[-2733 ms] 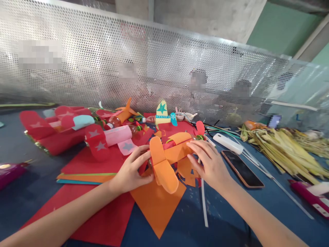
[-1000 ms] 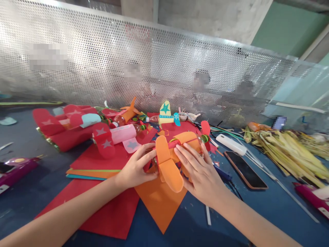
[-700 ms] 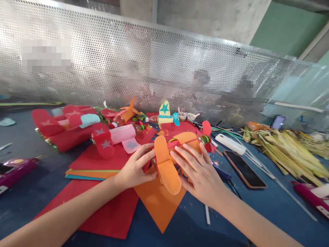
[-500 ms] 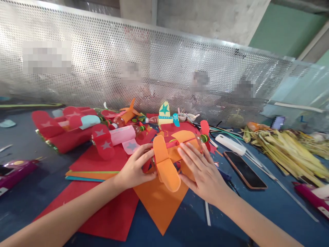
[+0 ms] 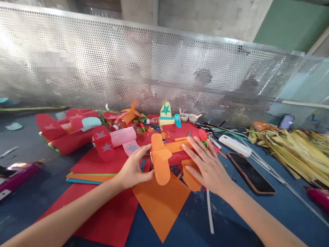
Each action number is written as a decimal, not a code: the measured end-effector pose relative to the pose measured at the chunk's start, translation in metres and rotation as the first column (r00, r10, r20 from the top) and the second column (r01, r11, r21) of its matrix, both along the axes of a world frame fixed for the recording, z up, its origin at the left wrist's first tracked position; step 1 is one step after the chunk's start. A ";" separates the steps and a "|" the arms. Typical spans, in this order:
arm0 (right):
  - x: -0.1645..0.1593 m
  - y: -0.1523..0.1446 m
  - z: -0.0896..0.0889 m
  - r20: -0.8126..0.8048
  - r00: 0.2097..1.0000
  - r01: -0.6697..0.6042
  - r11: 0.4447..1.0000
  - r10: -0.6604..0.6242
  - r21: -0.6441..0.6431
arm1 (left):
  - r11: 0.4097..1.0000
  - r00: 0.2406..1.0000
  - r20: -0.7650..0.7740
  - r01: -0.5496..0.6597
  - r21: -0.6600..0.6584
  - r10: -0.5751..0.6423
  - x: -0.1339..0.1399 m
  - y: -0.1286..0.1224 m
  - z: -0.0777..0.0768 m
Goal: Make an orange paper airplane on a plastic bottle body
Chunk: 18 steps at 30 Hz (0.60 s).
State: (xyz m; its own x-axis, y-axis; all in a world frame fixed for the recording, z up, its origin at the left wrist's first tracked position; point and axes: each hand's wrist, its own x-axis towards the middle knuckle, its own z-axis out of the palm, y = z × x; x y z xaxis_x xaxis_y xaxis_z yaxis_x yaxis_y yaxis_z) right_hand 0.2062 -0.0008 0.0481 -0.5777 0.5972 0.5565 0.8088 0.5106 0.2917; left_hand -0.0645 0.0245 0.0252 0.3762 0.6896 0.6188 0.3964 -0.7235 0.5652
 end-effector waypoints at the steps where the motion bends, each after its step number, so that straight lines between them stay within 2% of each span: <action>1: 0.001 0.001 -0.001 -0.004 1.000 0.005 1.000 -0.005 -0.004 | 0.997 0.999 0.027 0.024 -0.072 -0.022 0.000 0.002 -0.002; 4: 0.006 0.002 -0.002 -0.012 1.000 0.018 0.999 -0.018 -0.036 | 0.962 0.995 0.086 0.071 -0.264 -0.050 0.000 0.006 -0.005; 6: 0.012 0.003 -0.003 -0.047 0.998 0.036 0.997 -0.039 -0.068 | 0.942 0.995 0.096 0.065 -0.330 -0.036 0.000 0.010 -0.005; 13: 0.037 0.014 -0.003 -0.313 0.941 0.102 0.991 -0.124 -0.086 | 0.922 0.983 -0.159 0.021 -0.388 -0.089 -0.010 0.024 -0.001; 16: 0.056 0.020 0.003 -0.433 0.880 0.177 0.981 -0.195 -0.082 | 0.934 0.989 -0.141 -0.019 -0.358 -0.034 -0.013 0.028 -0.005; 18: 0.072 0.020 0.009 -0.451 0.827 0.282 0.941 -0.337 -0.186 | 0.942 0.993 -0.118 -0.030 -0.333 -0.011 -0.014 0.027 -0.006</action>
State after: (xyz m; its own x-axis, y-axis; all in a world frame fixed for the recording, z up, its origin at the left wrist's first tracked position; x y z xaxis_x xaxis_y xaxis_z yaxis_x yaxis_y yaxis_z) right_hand 0.2781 0.0188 0.0566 -0.0383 0.7716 0.6349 0.9547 0.2160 -0.2049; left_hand -0.0785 0.0520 0.0188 0.4241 0.8529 0.3044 0.4800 -0.4968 0.7231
